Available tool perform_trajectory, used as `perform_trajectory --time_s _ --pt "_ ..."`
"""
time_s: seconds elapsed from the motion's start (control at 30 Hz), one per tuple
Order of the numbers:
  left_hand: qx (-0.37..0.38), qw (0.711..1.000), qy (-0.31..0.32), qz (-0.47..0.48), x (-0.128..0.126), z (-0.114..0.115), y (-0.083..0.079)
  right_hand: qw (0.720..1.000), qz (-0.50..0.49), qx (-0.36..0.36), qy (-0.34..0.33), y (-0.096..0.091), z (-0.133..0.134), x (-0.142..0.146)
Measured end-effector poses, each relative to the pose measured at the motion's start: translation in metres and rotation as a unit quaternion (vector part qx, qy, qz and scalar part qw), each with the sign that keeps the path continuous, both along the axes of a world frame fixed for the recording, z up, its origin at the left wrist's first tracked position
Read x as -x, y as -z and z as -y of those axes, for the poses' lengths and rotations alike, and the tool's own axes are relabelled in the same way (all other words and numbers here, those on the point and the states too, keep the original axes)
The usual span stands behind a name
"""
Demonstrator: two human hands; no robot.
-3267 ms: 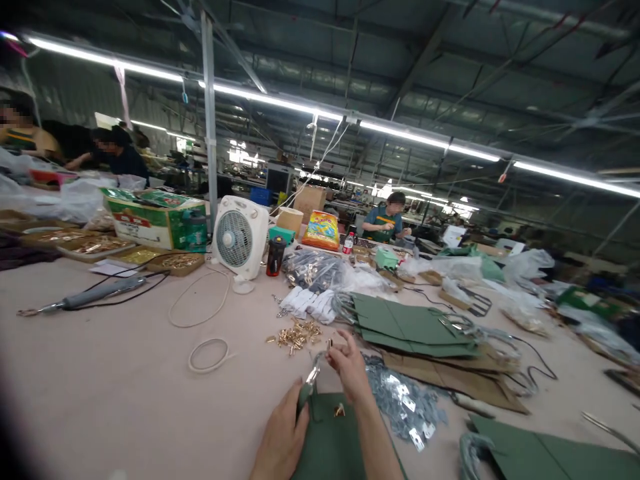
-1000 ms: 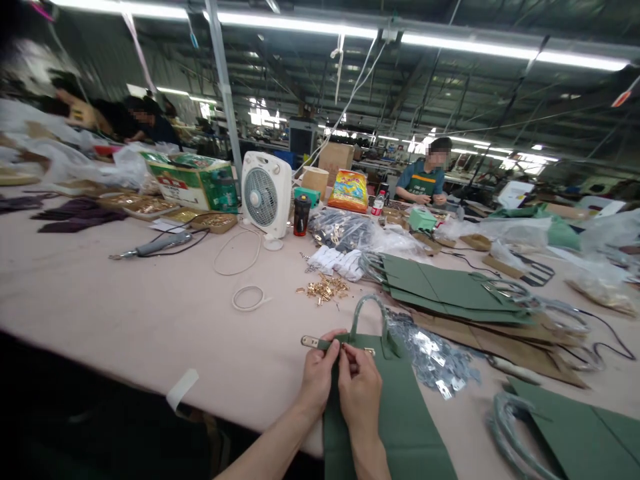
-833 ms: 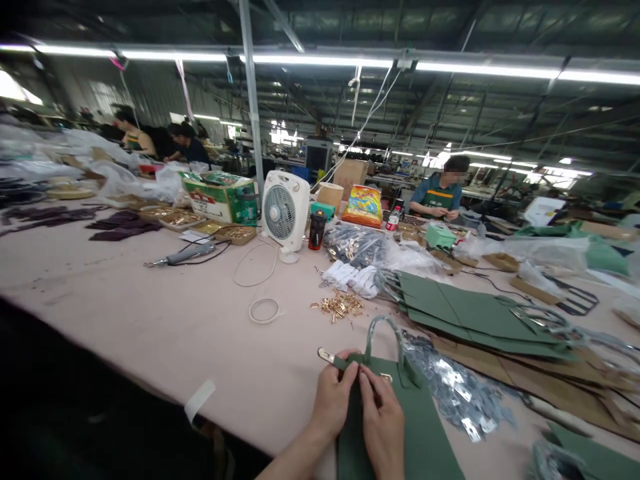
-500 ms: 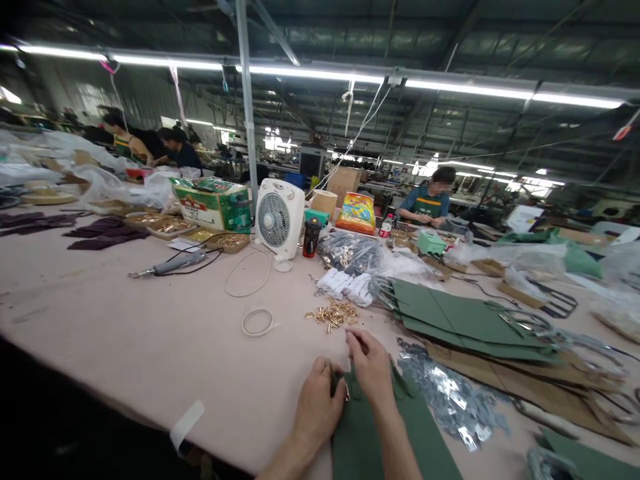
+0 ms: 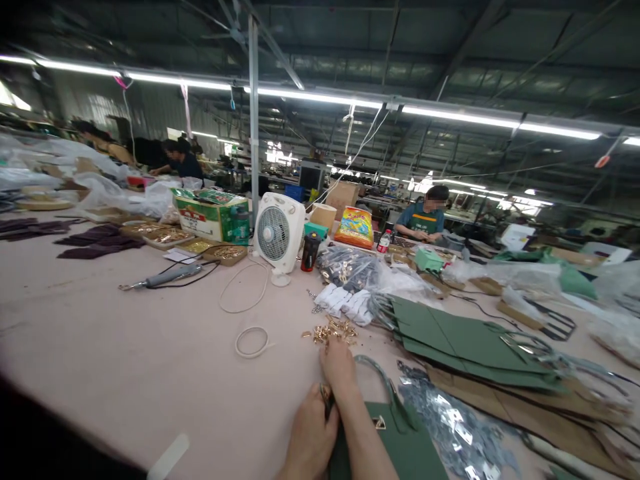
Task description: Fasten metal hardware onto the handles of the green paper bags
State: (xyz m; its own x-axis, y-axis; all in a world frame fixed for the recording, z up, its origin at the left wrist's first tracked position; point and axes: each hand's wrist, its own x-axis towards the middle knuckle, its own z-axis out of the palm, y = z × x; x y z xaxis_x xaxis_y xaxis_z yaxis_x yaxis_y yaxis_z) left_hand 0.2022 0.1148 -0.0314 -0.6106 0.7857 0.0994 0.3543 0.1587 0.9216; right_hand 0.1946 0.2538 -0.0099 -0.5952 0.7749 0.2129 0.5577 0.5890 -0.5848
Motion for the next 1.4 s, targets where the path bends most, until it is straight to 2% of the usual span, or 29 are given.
perform_trajectory --time_s 0.1,0.2,0.27,0.37,0.5,0.57,0.63,0.77,0.87,1.0,1.1,1.17,1.27,1.33,1.4 --pt "-0.005 1.000 0.014 -0.015 -0.001 -0.001 -0.002 0.999 -0.032 0.025 -0.004 -0.008 0.001 -0.013" --pt "-0.012 1.000 0.013 -0.015 0.000 -0.002 -0.003 0.993 -0.092 0.075 -0.017 -0.018 0.002 -0.038" --pt "-0.025 1.000 0.001 -0.007 0.002 -0.004 -0.001 0.983 -0.144 0.114 -0.013 -0.024 0.000 -0.065" --pt "-0.061 0.998 -0.030 -0.018 0.005 -0.008 0.003 0.964 -0.215 0.153 0.021 -0.026 0.002 -0.121" --pt "-0.107 0.989 -0.102 -0.015 0.006 -0.006 0.006 0.935 -0.296 0.180 0.072 -0.012 0.019 -0.200" --pt "-0.129 0.983 -0.126 -0.034 0.003 -0.004 0.004 0.922 -0.320 0.192 0.101 0.000 0.028 -0.227" --pt "-0.156 0.975 -0.123 -0.096 -0.001 -0.004 -0.001 0.923 -0.312 0.189 0.119 0.010 0.036 -0.245" --pt "-0.194 0.950 -0.055 -0.237 -0.011 -0.009 -0.011 0.966 -0.220 0.088 0.105 0.019 0.045 -0.260" --pt "-0.205 0.939 -0.022 -0.275 -0.012 -0.012 -0.017 0.983 -0.164 0.019 0.083 0.016 0.047 -0.267" --pt "-0.203 0.934 0.000 -0.293 -0.008 -0.012 -0.026 0.980 -0.163 -0.001 0.116 0.007 0.050 -0.278" --pt "-0.205 0.920 0.039 -0.332 -0.005 -0.017 -0.042 0.990 -0.117 0.013 0.083 0.001 0.052 -0.280" --pt "-0.196 0.908 0.095 -0.357 -0.008 -0.026 -0.056 0.996 -0.075 0.026 0.048 -0.002 0.052 -0.278" --pt "-0.140 0.897 0.216 -0.359 -0.016 -0.050 -0.073 0.998 -0.036 0.023 0.038 0.000 0.052 -0.273" --pt "-0.078 0.890 0.292 -0.341 -0.024 -0.070 -0.078 0.999 -0.022 -0.004 0.041 0.004 0.052 -0.270" --pt "-0.029 0.882 0.341 -0.325 -0.031 -0.090 -0.076 0.998 -0.013 -0.039 0.049 0.012 0.050 -0.269"
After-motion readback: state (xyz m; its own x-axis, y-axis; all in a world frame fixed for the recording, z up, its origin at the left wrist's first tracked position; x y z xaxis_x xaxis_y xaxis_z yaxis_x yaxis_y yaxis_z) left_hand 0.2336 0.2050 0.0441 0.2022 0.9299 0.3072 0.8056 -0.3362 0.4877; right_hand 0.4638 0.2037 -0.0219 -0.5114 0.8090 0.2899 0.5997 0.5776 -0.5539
